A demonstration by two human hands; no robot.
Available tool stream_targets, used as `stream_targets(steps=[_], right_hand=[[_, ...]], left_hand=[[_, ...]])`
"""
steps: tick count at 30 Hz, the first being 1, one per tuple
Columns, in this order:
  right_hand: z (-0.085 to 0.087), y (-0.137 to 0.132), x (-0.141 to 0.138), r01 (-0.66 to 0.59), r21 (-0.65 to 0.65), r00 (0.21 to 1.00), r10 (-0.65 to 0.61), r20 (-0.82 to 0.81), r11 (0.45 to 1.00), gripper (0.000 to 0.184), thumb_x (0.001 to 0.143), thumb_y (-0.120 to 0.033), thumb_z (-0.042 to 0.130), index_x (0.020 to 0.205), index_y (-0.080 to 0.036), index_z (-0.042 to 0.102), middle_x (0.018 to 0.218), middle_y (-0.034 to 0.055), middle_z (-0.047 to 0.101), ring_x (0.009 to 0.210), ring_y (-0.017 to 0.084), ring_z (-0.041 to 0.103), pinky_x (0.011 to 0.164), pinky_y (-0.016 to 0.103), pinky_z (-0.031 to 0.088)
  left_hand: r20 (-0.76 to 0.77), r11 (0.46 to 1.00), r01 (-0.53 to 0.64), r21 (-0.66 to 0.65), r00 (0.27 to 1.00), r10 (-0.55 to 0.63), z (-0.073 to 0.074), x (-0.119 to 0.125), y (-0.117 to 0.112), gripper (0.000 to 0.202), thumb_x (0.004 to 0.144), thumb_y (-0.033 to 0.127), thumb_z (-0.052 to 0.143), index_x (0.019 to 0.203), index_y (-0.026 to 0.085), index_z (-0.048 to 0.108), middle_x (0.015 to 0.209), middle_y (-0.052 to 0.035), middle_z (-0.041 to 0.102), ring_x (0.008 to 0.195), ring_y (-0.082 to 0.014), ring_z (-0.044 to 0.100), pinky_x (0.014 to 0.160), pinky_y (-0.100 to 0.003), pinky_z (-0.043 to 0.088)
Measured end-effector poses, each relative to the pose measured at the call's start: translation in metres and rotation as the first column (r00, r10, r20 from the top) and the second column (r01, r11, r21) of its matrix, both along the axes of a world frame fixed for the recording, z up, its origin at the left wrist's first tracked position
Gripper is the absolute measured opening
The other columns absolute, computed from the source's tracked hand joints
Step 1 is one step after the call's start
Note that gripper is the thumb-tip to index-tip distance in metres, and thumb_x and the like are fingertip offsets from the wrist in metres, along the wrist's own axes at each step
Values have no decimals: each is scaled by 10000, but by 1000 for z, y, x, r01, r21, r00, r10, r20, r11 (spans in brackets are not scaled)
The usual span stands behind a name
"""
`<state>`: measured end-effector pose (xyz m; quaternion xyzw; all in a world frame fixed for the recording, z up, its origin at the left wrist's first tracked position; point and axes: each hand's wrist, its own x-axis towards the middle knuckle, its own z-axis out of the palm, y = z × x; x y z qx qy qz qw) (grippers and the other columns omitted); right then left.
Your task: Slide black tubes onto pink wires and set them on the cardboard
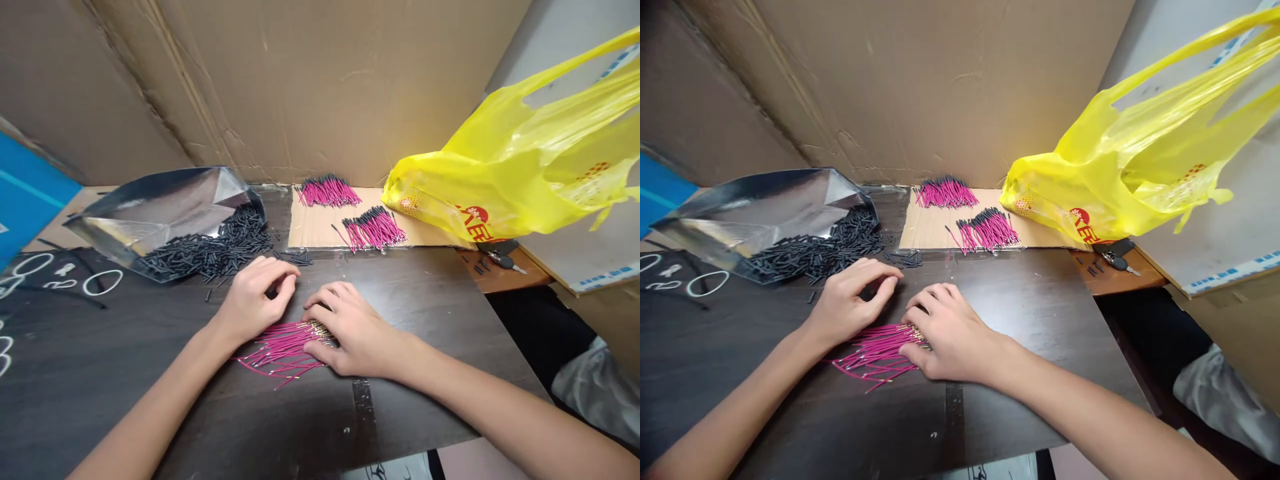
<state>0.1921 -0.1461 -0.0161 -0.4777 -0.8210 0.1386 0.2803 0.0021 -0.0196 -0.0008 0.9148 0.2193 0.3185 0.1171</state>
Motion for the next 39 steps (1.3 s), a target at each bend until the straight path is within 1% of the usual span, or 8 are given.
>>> stream_targets(steps=[4, 9, 15, 20, 25, 28, 32, 39], right_hand=[[-7, 2, -6, 44, 27, 999, -44, -21, 999, 196, 996, -321, 629, 1019, -129, 661, 1097, 84, 666, 1118, 242, 531, 1013, 401, 410], [-11, 5, -8, 31, 118, 999, -34, 29, 993, 233, 1039, -304, 542, 1042, -92, 638, 1098, 110, 651, 1052, 243, 498, 944, 402, 400], [-10, 7, -6, 25, 133, 997, -33, 63, 991, 295, 1089, -301, 444, 964, -108, 629, 991, 90, 644, 968, 227, 482, 866, 390, 372], [-9, 9, -5, 64, 67, 998, -66, 25, 996, 312, 1099, -342, 443, 960, -131, 624, 975, 82, 660, 946, 213, 506, 862, 381, 368], [-4, 10, -1, 85, -40, 995, -87, -52, 996, 297, 1087, -386, 501, 970, -146, 632, 1001, 70, 674, 963, 197, 541, 908, 364, 387], [-2, 10, 1, 95, -78, 988, -104, -118, 992, 253, 1079, -366, 532, 981, -161, 644, 1023, 45, 683, 965, 178, 555, 916, 349, 387], [-4, 10, 0, 97, -111, 979, -115, -167, 989, 234, 1080, -349, 543, 982, -171, 657, 1024, 34, 700, 975, 172, 576, 915, 343, 388], [-7, 12, -1, 75, -90, 954, -98, -283, 993, 156, 1041, -310, 607, 1001, -188, 695, 1039, 44, 717, 1016, 182, 610, 965, 357, 437]], left_hand=[[-53, 998, 47, -52, 997, -50, -1, 3, -3, 144, 985, 121, 565, 937, 140, 699, 821, -38, 712, 731, -159, 589, 736, -311, 469], [-185, 964, 160, -211, 962, -200, 7, 4, -10, 196, 985, 145, 517, 863, 169, 668, 749, -16, 653, 671, -145, 560, 667, -294, 430], [-316, 905, 142, -400, 906, -283, 18, -5, -4, 257, 970, 166, 496, 727, 179, 580, 690, 3, 562, 644, -134, 497, 630, -282, 371], [-352, 829, 115, -547, 867, -352, 22, -8, -4, 207, 942, 217, 554, 739, 190, 577, 726, 17, 610, 668, -129, 532, 652, -261, 390], [-397, 823, 36, -567, 864, -311, 20, -9, -3, 245, 977, 362, 586, 797, 203, 637, 718, 23, 605, 644, -132, 500, 621, -265, 362], [-386, 808, 42, -588, 864, -325, 21, -10, -3, 251, 1006, 393, 559, 890, 221, 701, 752, 26, 644, 671, -135, 519, 645, -265, 360], [-355, 786, 98, -611, 853, -383, 23, -11, -4, 260, 1005, 352, 536, 873, 206, 704, 792, 17, 672, 712, -137, 545, 671, -269, 354], [-349, 799, 62, -598, 878, -329, 21, -13, -6, 224, 945, 275, 516, 764, 179, 606, 677, 20, 577, 644, -135, 488, 622, -281, 304]])
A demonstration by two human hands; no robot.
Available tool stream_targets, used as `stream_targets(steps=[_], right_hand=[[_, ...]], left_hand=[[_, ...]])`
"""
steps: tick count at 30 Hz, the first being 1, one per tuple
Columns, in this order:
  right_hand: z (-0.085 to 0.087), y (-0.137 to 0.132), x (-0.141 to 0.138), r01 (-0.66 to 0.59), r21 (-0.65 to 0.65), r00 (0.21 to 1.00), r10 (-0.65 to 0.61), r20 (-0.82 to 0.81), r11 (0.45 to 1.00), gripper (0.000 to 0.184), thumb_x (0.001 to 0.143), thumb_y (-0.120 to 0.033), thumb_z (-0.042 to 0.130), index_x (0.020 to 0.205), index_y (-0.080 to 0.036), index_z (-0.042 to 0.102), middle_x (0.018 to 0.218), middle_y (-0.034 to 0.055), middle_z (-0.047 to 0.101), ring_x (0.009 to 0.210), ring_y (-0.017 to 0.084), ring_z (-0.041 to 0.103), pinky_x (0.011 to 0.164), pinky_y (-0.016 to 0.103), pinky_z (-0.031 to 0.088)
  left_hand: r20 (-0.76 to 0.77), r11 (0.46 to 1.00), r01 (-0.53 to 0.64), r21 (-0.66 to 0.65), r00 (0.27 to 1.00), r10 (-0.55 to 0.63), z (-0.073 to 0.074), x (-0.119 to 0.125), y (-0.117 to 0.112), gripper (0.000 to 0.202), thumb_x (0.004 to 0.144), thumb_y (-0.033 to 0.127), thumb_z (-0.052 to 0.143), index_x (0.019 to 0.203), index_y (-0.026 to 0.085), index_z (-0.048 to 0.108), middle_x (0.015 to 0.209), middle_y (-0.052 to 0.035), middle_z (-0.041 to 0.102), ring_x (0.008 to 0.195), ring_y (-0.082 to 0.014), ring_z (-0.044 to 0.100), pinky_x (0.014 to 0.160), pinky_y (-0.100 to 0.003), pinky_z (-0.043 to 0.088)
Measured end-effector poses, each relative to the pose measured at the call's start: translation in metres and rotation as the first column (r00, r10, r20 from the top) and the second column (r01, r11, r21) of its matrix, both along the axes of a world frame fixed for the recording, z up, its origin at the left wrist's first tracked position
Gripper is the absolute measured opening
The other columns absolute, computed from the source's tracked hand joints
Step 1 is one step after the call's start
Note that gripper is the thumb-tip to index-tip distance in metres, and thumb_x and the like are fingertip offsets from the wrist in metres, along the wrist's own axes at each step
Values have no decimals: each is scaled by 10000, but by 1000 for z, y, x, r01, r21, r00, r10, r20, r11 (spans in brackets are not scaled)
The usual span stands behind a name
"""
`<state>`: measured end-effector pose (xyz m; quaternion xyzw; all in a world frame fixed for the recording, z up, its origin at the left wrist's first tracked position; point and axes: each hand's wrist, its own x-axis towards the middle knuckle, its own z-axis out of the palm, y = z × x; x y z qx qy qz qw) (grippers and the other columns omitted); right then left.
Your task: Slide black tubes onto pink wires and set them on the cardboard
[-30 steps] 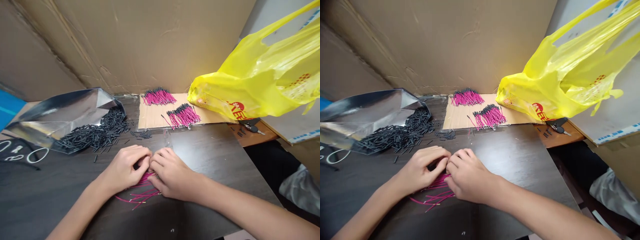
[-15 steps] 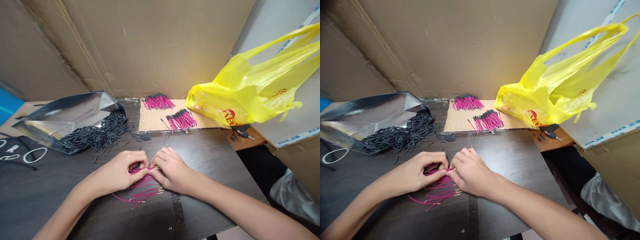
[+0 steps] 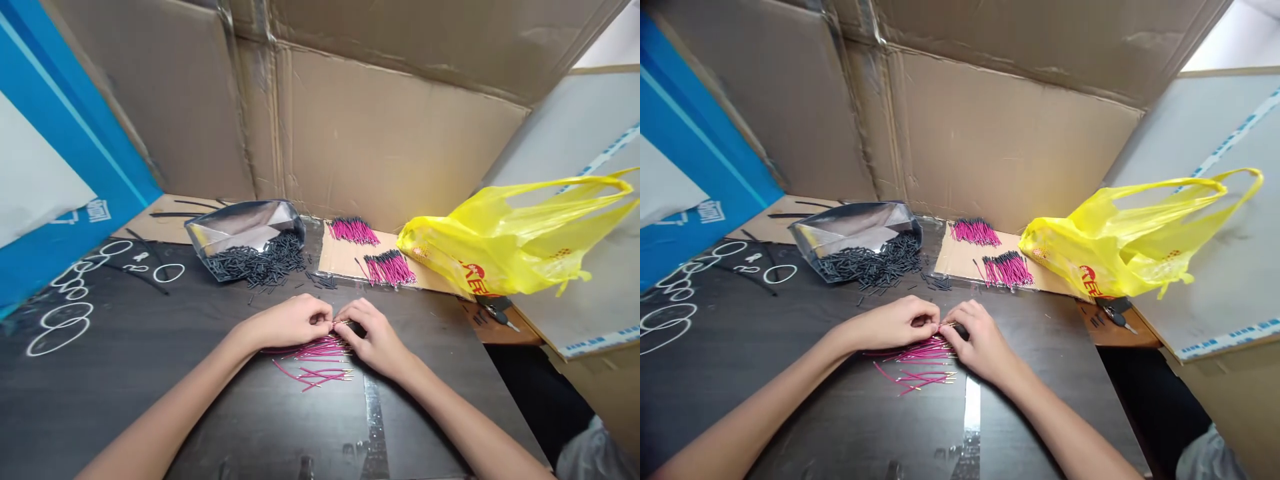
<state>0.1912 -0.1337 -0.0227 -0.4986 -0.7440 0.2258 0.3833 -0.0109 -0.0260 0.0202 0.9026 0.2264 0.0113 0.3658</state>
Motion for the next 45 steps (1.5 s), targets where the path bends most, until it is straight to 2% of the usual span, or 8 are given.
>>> stream_targets(steps=[7, 11, 16, 20, 26, 29, 34, 45], right_hand=[[-2, 3, 4, 33, -2, 999, -33, 9, 999, 155, 1029, -314, 607, 1005, -180, 681, 1000, 54, 703, 962, 192, 605, 908, 361, 449], [-2, 3, 7, 61, -12, 998, -61, -4, 998, 184, 1046, -323, 576, 973, -182, 668, 950, 47, 689, 917, 180, 601, 871, 342, 442], [-2, 2, 11, 100, -22, 995, -100, 20, 995, 212, 1047, -332, 570, 930, -184, 668, 919, 41, 689, 880, 173, 596, 841, 330, 444], [0, 1, 11, 94, -54, 996, -94, -4, 994, 241, 1056, -347, 550, 916, -185, 662, 904, 38, 694, 853, 162, 617, 812, 307, 460], [4, 0, 12, 71, -104, 985, -87, -151, 992, 266, 1080, -365, 502, 1079, -194, 706, 971, 44, 732, 882, 153, 681, 841, 297, 520], [3, 0, 12, 69, -156, 954, -110, -277, 985, 289, 1072, -405, 517, 1168, -204, 702, 985, 48, 751, 890, 162, 711, 850, 312, 564], [3, -2, 11, 61, -234, 901, -155, -406, 970, 287, 1040, -425, 573, 1152, -200, 710, 944, 48, 761, 880, 169, 729, 860, 332, 585], [4, 1, 12, -36, -322, 826, -154, -542, 946, 287, 922, -448, 739, 1037, -185, 735, 945, 69, 775, 835, 172, 736, 760, 330, 593]], left_hand=[[44, 1000, -19, 15, 999, 19, -1, 0, 4, 317, 983, 324, 477, 703, 178, 508, 683, 10, 542, 658, -142, 474, 634, -285, 299], [67, 1000, -14, -12, 998, 15, -3, 2, 5, 353, 1013, 359, 470, 719, 178, 548, 668, 16, 533, 638, -139, 463, 623, -282, 300], [139, 999, -22, 26, 990, 18, -8, 3, 5, 323, 1028, 419, 530, 885, 201, 722, 858, -12, 692, 796, -166, 593, 761, -286, 398], [238, 995, -44, 95, 971, 20, -9, 4, 5, 280, 1016, 371, 565, 854, 207, 724, 956, -22, 688, 946, -181, 614, 886, -297, 430], [237, 996, -88, 28, 968, 79, -2, 8, 4, 299, 997, 328, 561, 803, 180, 733, 821, -13, 710, 752, -153, 614, 737, -282, 426], [239, 994, -107, -30, 965, 111, -1, 8, 5, 281, 989, 342, 573, 879, 188, 780, 868, -17, 760, 770, -161, 651, 745, -284, 440], [214, 992, -117, -42, 969, 123, -2, 7, 6, 272, 977, 360, 582, 961, 204, 804, 890, -14, 769, 792, -171, 651, 748, -289, 431], [241, 997, -67, -32, 968, 73, 3, 10, 3, 307, 960, 350, 552, 783, 160, 715, 701, 9, 634, 659, -128, 533, 653, -259, 364]])
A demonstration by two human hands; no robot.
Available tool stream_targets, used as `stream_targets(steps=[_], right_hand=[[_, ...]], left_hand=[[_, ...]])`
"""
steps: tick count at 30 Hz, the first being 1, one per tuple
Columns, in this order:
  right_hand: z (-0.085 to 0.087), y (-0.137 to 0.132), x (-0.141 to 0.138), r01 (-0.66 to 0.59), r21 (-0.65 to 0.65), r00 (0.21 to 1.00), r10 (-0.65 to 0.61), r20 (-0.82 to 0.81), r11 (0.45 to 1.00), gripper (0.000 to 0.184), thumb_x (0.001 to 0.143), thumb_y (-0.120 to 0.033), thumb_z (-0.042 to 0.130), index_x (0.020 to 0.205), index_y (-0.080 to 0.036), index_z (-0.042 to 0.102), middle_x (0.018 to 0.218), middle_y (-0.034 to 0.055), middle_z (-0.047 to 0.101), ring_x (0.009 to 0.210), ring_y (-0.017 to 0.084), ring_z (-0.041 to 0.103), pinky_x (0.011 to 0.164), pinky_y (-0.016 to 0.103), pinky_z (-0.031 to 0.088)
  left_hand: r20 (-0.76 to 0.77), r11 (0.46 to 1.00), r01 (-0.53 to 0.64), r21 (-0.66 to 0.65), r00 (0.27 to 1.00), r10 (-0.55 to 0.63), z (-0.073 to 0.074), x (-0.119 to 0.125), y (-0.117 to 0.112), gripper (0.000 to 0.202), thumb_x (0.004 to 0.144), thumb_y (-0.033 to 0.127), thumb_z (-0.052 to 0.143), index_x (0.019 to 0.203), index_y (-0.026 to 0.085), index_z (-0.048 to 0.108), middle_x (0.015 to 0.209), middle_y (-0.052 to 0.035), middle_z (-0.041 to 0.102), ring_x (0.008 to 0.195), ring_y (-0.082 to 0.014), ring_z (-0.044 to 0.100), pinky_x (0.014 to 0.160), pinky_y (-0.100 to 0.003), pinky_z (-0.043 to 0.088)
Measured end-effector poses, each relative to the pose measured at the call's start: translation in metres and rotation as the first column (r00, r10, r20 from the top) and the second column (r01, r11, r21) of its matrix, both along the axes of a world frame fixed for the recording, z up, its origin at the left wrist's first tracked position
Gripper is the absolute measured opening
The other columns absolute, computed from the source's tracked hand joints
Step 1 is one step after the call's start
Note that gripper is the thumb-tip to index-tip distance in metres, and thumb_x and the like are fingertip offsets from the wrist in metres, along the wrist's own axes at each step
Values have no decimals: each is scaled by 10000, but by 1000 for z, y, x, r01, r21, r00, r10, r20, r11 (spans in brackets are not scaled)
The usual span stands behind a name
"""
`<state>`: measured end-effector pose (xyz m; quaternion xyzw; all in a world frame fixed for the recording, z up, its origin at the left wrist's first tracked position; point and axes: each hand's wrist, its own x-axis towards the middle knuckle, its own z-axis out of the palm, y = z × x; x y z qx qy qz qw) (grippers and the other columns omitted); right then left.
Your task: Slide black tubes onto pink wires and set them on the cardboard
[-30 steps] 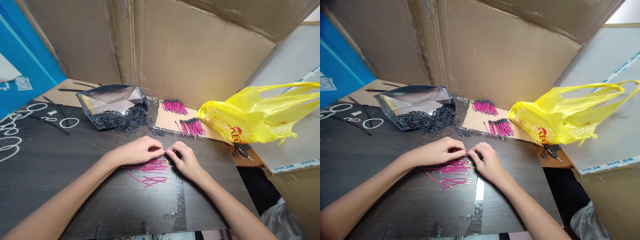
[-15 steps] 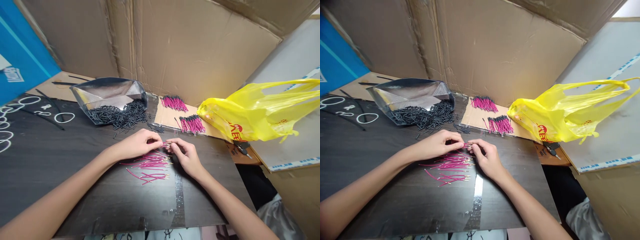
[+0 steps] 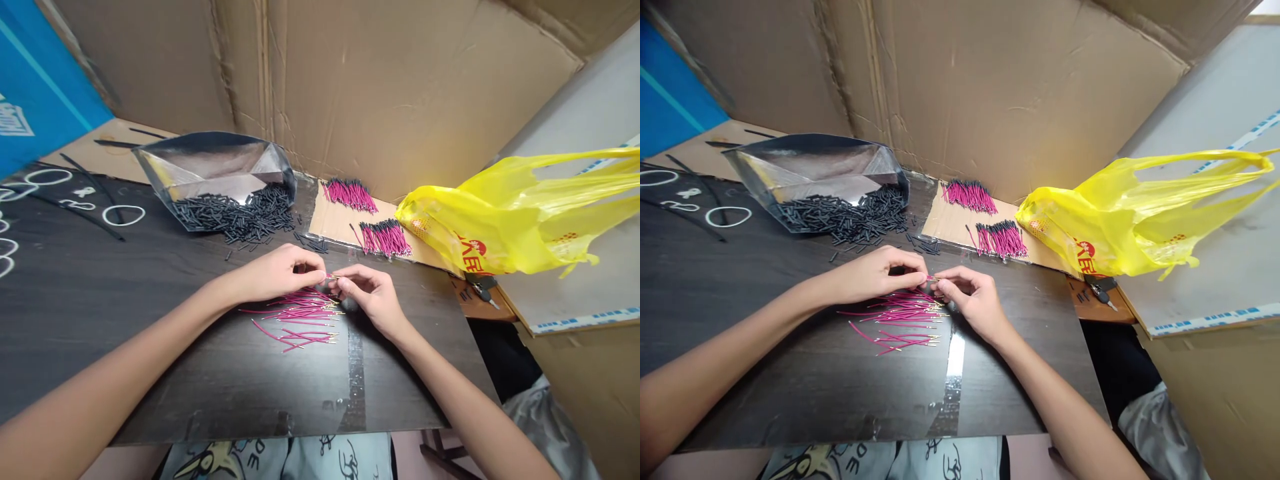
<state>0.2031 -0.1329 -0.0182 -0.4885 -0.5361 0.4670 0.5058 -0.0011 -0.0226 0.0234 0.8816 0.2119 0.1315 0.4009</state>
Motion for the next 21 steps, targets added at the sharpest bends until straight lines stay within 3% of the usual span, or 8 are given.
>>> stream_targets(steps=[5, 9, 13, 17, 21], right_hand=[[-2, 3, 2, -32, -44, 997, 29, -66, 999, 304, 858, -448, 806, 948, -173, 712, 807, 40, 736, 694, 141, 678, 653, 284, 555], [-1, 3, 4, -71, -36, 994, 67, -84, 997, 305, 897, -451, 770, 991, -171, 694, 859, 51, 739, 707, 138, 679, 657, 276, 554], [1, -2, 2, -22, 35, 997, 19, 80, 999, 254, 995, -418, 665, 941, -171, 647, 822, 23, 702, 652, 99, 633, 637, 239, 510], [1, -6, 0, 46, 148, 948, -90, 304, 988, 246, 1040, -388, 601, 927, -173, 643, 776, 1, 657, 634, 82, 597, 618, 216, 475], [1, -5, 1, 19, 126, 979, -44, 200, 992, 260, 1054, -401, 578, 956, -177, 667, 833, 17, 693, 647, 82, 602, 620, 215, 481]], left_hand=[[-26, 999, 27, -36, 999, -28, 2, 0, -4, 315, 975, 331, 532, 744, 155, 653, 651, 28, 555, 614, -108, 461, 620, -250, 325], [-21, 1000, -3, -14, 1000, 3, 1, 2, -5, 312, 980, 326, 535, 761, 150, 671, 626, 38, 491, 598, -100, 411, 600, -247, 296], [-19, 1000, 6, -16, 1000, -7, 2, 4, -9, 306, 985, 294, 530, 747, 148, 657, 640, 38, 520, 602, -95, 424, 608, -241, 303], [-18, 1000, -4, -13, 1000, 3, 2, 5, -12, 289, 987, 294, 537, 775, 151, 673, 643, 41, 522, 605, -95, 426, 610, -238, 305], [-18, 1000, -10, -21, 1000, 10, 1, 4, -11, 306, 990, 308, 533, 753, 151, 647, 621, 41, 494, 586, -97, 413, 594, -244, 292]])
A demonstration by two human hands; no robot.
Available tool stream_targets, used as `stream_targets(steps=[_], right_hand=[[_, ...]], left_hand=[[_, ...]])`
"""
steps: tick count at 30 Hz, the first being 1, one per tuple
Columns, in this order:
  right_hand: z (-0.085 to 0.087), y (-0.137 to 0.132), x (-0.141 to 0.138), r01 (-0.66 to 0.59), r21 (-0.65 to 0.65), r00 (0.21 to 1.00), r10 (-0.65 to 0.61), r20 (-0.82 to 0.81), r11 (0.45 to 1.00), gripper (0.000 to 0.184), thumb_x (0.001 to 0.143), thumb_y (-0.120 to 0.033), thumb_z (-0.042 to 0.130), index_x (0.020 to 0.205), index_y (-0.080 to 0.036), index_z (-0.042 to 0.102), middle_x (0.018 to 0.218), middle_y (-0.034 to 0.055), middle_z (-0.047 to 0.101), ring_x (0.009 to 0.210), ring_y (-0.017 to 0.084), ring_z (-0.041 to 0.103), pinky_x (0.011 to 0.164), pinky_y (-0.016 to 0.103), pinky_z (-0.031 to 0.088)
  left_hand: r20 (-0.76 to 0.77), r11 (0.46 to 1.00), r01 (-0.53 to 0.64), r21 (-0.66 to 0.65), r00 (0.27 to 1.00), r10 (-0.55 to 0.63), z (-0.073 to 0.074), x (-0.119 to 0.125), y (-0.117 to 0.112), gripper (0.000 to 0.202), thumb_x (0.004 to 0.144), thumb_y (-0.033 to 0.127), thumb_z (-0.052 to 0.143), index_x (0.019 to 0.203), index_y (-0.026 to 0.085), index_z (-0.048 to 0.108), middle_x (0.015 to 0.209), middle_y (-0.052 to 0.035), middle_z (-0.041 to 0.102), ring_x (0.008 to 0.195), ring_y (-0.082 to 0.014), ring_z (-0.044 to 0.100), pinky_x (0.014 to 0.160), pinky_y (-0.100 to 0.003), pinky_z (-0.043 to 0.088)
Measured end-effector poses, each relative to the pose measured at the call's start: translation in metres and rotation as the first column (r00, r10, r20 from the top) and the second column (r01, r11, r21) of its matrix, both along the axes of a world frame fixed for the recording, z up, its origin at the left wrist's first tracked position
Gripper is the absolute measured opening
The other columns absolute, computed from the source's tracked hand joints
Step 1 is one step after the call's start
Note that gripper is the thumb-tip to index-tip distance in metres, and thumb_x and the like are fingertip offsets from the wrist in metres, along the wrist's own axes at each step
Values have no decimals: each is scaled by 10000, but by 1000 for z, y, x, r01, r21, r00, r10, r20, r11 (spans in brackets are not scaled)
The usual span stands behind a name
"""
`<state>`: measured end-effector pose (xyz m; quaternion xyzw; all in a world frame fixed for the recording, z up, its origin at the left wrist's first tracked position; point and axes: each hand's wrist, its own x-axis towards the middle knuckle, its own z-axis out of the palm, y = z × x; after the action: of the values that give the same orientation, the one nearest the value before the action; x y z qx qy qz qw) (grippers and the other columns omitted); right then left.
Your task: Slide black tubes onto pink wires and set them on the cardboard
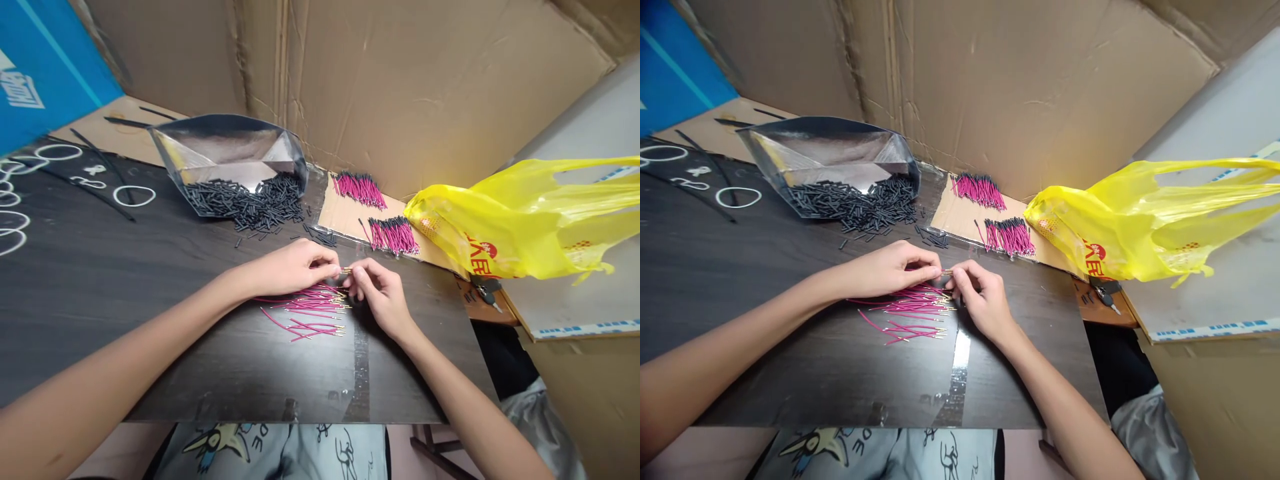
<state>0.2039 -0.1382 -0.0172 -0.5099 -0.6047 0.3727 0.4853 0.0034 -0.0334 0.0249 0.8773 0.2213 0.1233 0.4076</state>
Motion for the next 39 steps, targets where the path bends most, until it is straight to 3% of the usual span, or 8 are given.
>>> stream_targets(steps=[5, 11, 17, 22, 31, 39], right_hand=[[1, 5, 2, -145, -96, 963, 118, -243, 985, 267, 1014, -413, 637, 940, -162, 687, 792, 24, 687, 609, 91, 607, 545, 206, 491], [2, 6, 1, -139, -119, 935, 90, -343, 983, 222, 973, -397, 692, 1040, -185, 690, 841, 22, 700, 643, 112, 651, 557, 233, 560], [3, 3, -2, -58, -104, 973, 33, -227, 993, 227, 988, -394, 675, 977, -168, 671, 844, 29, 694, 658, 102, 637, 604, 237, 558], [1, -1, -3, 0, -77, 997, -6, -73, 997, 266, 1026, -420, 618, 934, -170, 633, 824, 20, 675, 628, 88, 601, 600, 235, 502], [3, -1, -5, 31, -131, 990, -48, -130, 991, 261, 991, -432, 658, 1005, -173, 646, 866, 31, 678, 676, 106, 621, 564, 229, 496], [3, -5, -6, 96, -42, 995, -94, 36, 995, 209, 1029, -399, 599, 1009, -192, 624, 867, 28, 674, 661, 94, 592, 615, 242, 503]], left_hand=[[22, 991, 72, -112, 997, -70, 5, -1, -1, 329, 1005, 295, 505, 716, 155, 576, 608, 35, 543, 546, -89, 446, 589, -238, 325], [15, 985, 61, -163, 998, -60, 2, 2, -2, 324, 1023, 276, 494, 726, 161, 556, 611, 33, 563, 541, -88, 467, 584, -232, 354], [16, 989, 42, -141, 999, -41, -1, 3, -3, 335, 1040, 278, 485, 734, 163, 553, 613, 26, 597, 550, -91, 501, 599, -232, 386], [-23, 977, 44, -207, 998, -50, -4, 1, -1, 315, 1060, 324, 454, 815, 174, 584, 636, 21, 628, 515, -96, 508, 535, -231, 387], [24, 983, -3, -186, 1000, 8, 0, 4, -3, 306, 1029, 323, 519, 790, 161, 620, 623, 20, 638, 484, -76, 500, 546, -217, 377], [38, 987, 9, -158, 999, -3, -2, 6, -6, 311, 1031, 292, 504, 764, 163, 597, 594, 33, 608, 475, -71, 463, 536, -212, 357]])
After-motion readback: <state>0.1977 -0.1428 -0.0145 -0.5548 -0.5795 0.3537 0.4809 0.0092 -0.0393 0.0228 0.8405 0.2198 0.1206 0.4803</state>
